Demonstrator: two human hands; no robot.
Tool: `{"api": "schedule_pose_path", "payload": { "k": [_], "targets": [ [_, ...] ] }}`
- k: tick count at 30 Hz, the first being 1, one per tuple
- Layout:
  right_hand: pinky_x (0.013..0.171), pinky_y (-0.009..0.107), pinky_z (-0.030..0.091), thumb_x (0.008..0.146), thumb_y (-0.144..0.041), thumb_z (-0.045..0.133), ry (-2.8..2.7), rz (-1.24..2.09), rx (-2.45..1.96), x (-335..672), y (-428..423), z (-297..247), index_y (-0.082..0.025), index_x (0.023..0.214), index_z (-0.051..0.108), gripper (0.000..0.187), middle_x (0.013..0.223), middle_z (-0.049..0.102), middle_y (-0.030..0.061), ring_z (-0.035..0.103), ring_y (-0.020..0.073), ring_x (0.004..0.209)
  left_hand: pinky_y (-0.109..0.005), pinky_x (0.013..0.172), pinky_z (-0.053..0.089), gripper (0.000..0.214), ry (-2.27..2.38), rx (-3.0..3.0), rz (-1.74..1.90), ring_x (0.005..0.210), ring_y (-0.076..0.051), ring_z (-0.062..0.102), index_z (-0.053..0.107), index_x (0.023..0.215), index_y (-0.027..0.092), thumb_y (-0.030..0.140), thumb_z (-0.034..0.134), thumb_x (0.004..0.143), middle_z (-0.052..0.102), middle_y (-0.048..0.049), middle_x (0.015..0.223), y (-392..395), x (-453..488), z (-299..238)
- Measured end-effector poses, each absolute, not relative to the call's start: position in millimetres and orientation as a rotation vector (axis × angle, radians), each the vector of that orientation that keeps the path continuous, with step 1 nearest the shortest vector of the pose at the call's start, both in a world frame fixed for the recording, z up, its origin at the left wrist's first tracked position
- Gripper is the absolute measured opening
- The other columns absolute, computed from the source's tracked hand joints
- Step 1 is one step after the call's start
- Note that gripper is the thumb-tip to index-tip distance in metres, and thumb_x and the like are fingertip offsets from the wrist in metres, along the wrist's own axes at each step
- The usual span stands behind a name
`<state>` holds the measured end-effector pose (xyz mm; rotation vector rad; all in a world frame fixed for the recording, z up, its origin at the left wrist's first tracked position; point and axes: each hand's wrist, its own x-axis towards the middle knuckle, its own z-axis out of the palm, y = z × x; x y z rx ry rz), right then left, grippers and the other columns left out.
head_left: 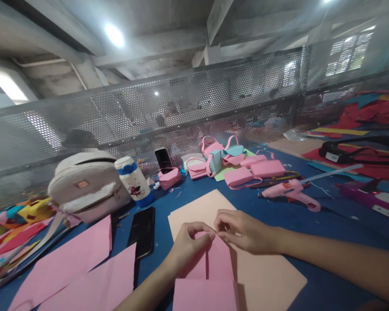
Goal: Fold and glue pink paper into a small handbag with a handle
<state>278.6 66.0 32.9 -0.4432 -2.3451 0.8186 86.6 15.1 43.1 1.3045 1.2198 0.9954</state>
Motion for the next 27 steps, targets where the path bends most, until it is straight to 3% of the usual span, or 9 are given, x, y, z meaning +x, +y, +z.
{"api": "schedule_pose_path", "payload": {
  "k": [9,18,27],
  "targets": [
    [0.059,0.021,0.04,0.077,-0.007,0.061,-2.297,0.767,-0.425,276.4,69.9,26.2,-0.017,0.082,0.058,0.012,0.079,0.057,-0.0005,0.05,0.0112,0.067,-0.023,0.056,0.037,0.014,1.271,1.384,0.96,0.055,-0.011,0.047,0.071,0.063,0.011,0.024,0.068,0.068,0.059,-0.0005,0.057,12.8,86.7,46.1],
    [0.065,0.023,0.042,0.084,-0.015,0.063,-2.274,0.785,-0.408,278.3,72.3,31.3,-0.016,0.092,0.065,0.008,0.081,0.06,0.002,0.054,0.0131,0.071,-0.023,0.057,0.039,0.017,1.294,1.432,0.94,0.055,-0.012,0.048,0.069,0.065,0.012,0.027,0.068,0.071,0.058,0.0002,0.056,17.1,83.4,47.6],
    [0.064,0.023,0.041,0.083,-0.01,0.062,-2.308,0.793,-0.435,278.7,71.4,32.8,-0.017,0.087,0.066,0.008,0.078,0.061,0.001,0.054,0.0127,0.069,-0.023,0.056,0.039,0.017,1.272,1.46,0.933,0.056,-0.012,0.049,0.069,0.065,0.012,0.028,0.069,0.07,0.06,-0.0007,0.059,16.8,83.1,44.7]
  ]
}}
